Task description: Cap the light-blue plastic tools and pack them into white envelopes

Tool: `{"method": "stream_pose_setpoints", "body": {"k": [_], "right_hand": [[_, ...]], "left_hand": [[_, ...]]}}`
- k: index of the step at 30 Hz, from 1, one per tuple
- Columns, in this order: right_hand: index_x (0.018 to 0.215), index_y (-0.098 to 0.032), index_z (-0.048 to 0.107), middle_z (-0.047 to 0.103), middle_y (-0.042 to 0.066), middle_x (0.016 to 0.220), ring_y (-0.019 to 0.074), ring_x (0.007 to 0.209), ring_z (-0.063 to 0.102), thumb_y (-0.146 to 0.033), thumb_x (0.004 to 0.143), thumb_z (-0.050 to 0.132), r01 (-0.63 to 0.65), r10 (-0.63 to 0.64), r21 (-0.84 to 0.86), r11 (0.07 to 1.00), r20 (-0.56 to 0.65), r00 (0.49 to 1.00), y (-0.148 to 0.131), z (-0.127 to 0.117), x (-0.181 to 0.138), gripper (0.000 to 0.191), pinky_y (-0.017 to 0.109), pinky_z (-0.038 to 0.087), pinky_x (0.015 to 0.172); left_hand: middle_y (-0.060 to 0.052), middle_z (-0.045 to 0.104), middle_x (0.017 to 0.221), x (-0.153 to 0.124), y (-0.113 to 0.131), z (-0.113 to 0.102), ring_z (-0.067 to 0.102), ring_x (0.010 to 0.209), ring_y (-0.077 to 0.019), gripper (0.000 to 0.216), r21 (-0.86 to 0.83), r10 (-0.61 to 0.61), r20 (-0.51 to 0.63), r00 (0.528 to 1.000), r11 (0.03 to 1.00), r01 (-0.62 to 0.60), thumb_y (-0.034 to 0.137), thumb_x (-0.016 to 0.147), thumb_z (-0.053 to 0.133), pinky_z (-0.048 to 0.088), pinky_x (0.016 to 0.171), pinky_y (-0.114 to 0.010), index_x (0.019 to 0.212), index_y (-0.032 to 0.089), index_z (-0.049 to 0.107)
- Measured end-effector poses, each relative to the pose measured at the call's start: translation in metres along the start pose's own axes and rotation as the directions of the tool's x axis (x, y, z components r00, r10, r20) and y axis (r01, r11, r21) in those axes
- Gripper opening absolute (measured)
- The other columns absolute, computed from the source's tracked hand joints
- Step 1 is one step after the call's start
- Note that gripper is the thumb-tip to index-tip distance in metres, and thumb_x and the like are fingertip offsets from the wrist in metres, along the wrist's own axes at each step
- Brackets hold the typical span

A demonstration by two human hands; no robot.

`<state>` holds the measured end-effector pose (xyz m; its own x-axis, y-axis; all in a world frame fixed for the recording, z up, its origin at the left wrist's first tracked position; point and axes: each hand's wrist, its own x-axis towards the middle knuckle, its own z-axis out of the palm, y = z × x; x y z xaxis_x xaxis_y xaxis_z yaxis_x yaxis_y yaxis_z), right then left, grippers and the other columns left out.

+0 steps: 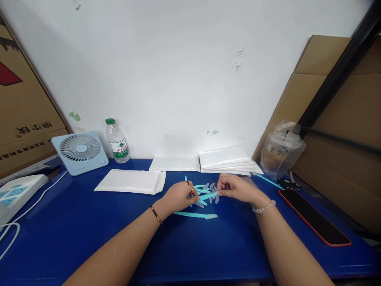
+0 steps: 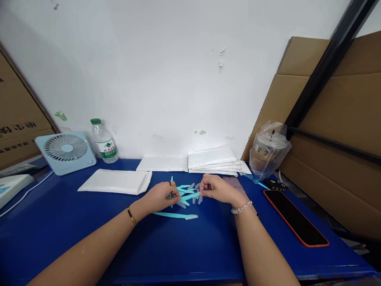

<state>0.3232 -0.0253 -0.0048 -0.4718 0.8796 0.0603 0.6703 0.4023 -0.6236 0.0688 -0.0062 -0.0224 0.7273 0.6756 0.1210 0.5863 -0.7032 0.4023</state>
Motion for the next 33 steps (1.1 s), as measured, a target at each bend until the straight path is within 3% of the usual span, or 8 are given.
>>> {"method": "stream_pose_setpoints", "body": {"k": [9, 13, 17, 21, 24, 28, 33], "right_hand": [[0.078, -0.016, 0.062, 0.057, 0.003, 0.076, 0.0135, 0.067, 0.051, -0.039, 0.074, 0.062, -0.111, 0.116, 0.100, 0.989, -0.046, 0.992, 0.009, -0.008, -0.004, 0.024, 0.026, 0.043, 0.062], [0.083, -0.015, 0.063, 0.061, 0.004, 0.076, 0.0150, 0.069, 0.056, -0.036, 0.075, 0.061, -0.128, 0.129, 0.149, 0.981, 0.000, 0.992, 0.018, 0.006, 0.005, 0.023, 0.026, 0.044, 0.063], [0.079, -0.016, 0.065, 0.060, 0.003, 0.079, 0.0137, 0.068, 0.053, -0.035, 0.074, 0.062, -0.093, 0.094, 0.032, 0.995, -0.036, 0.995, 0.010, 0.012, 0.007, 0.020, 0.024, 0.042, 0.060], [0.076, -0.017, 0.068, 0.058, 0.002, 0.078, 0.0126, 0.066, 0.052, -0.039, 0.068, 0.069, 0.035, -0.031, -0.017, 0.999, 0.168, 0.985, -0.017, 0.016, 0.002, 0.023, 0.023, 0.040, 0.058], [0.074, -0.017, 0.068, 0.059, 0.001, 0.074, 0.0118, 0.063, 0.051, -0.040, 0.061, 0.074, 0.089, -0.060, -0.080, 0.993, 0.308, 0.950, -0.033, 0.026, 0.002, 0.027, 0.022, 0.037, 0.054], [0.072, -0.017, 0.067, 0.061, 0.001, 0.075, 0.0108, 0.061, 0.051, -0.035, 0.064, 0.073, 0.083, -0.034, -0.126, 0.989, 0.345, 0.938, -0.036, 0.036, 0.003, 0.020, 0.021, 0.037, 0.052], [0.073, -0.016, 0.066, 0.060, 0.001, 0.074, 0.0098, 0.060, 0.050, -0.022, 0.062, 0.070, 0.075, -0.026, -0.121, 0.990, 0.371, 0.928, -0.031, 0.033, 0.002, 0.013, 0.020, 0.037, 0.052]], "left_hand": [[-0.006, 0.064, 0.086, -0.002, -0.008, -0.014, 0.058, 0.079, -0.0169, 0.030, -0.004, -0.014, -0.050, 0.999, 1.000, 0.013, 0.037, 0.085, 0.046, 0.041, 0.068, -0.025, 0.072, 0.017, 0.065], [-0.006, 0.065, 0.091, -0.002, -0.020, -0.016, 0.057, 0.084, -0.0173, 0.031, -0.050, -0.070, -0.072, 0.995, 0.996, 0.067, 0.037, 0.087, 0.042, 0.043, 0.073, -0.025, 0.083, 0.018, 0.067], [-0.005, 0.061, 0.108, -0.002, -0.037, -0.016, 0.055, 0.097, -0.0159, 0.039, 0.011, -0.019, -0.101, 0.995, 1.000, 0.020, 0.015, 0.088, 0.033, 0.042, 0.084, -0.025, 0.111, 0.022, 0.063], [-0.001, 0.054, 0.123, -0.005, -0.057, -0.019, 0.051, 0.102, -0.0187, 0.052, 0.225, -0.022, -0.146, 0.989, 0.973, 0.054, 0.001, 0.077, 0.040, 0.039, 0.085, -0.029, 0.111, 0.032, 0.064], [-0.001, 0.060, 0.114, -0.004, -0.064, -0.019, 0.051, 0.098, -0.0198, 0.043, 0.278, -0.042, -0.128, 0.991, 0.957, 0.077, 0.006, 0.080, 0.044, 0.038, 0.080, -0.029, 0.104, 0.033, 0.067], [-0.003, 0.064, 0.096, -0.002, -0.065, -0.019, 0.050, 0.093, -0.0201, 0.025, 0.287, -0.075, -0.144, 0.987, 0.951, 0.114, 0.018, 0.083, 0.050, 0.037, 0.078, -0.029, 0.096, 0.029, 0.069], [-0.003, 0.061, 0.091, -0.003, -0.060, -0.024, 0.050, 0.090, -0.0193, 0.013, 0.284, -0.054, -0.150, 0.987, 0.954, 0.095, 0.025, 0.081, 0.056, 0.038, 0.075, -0.028, 0.085, 0.026, 0.069]]}}
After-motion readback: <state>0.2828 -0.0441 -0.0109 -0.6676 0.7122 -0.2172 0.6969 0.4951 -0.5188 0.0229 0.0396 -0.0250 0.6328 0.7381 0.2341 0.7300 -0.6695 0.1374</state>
